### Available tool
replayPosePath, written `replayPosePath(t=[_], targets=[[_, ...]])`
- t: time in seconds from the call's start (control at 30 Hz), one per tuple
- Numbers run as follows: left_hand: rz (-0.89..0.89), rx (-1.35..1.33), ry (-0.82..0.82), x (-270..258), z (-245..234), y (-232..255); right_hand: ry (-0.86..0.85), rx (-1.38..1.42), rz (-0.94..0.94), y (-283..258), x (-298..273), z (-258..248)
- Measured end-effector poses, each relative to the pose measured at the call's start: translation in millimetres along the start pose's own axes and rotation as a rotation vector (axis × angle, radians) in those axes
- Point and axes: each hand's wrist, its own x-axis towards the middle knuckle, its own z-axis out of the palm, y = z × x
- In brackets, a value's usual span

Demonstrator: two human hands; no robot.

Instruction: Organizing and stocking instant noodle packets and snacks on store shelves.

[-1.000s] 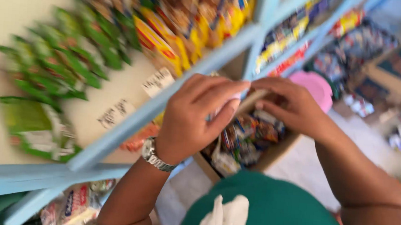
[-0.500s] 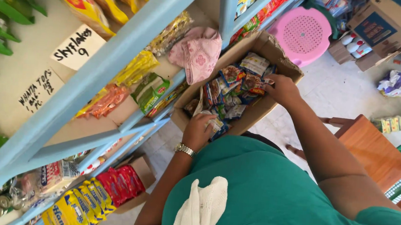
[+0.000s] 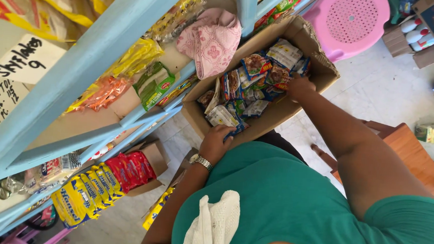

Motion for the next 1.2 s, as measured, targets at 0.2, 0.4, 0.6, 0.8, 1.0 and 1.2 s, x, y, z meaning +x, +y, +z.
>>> replayPosePath(t=[0.2,0.4,0.6,0.8,1.0,1.2], targets=[[-0.074,0.031,-0.024,5,5,9,-0.109,-0.138,0.035,14,29,2],[-0.130,-0.014,-0.035,13,12,17,-0.049,-0.098,0.030,18,50,27],[-0.098,0.013,-0.037,19,22,13,0.113,-0.085,-0.069,29,95,104],[-0.099,-0.020,-0.025,23,29,5,-0.062,-0.239,-0.252,-31,8,46],[-0.099,-0.058,-0.052,27,31,0,-0.218,0.131,-0.571,-63,-40,14],[-0.093,-0.163,-0.064,32,22,9,-0.388,0.935,-0.799,-78,-97,-53]])
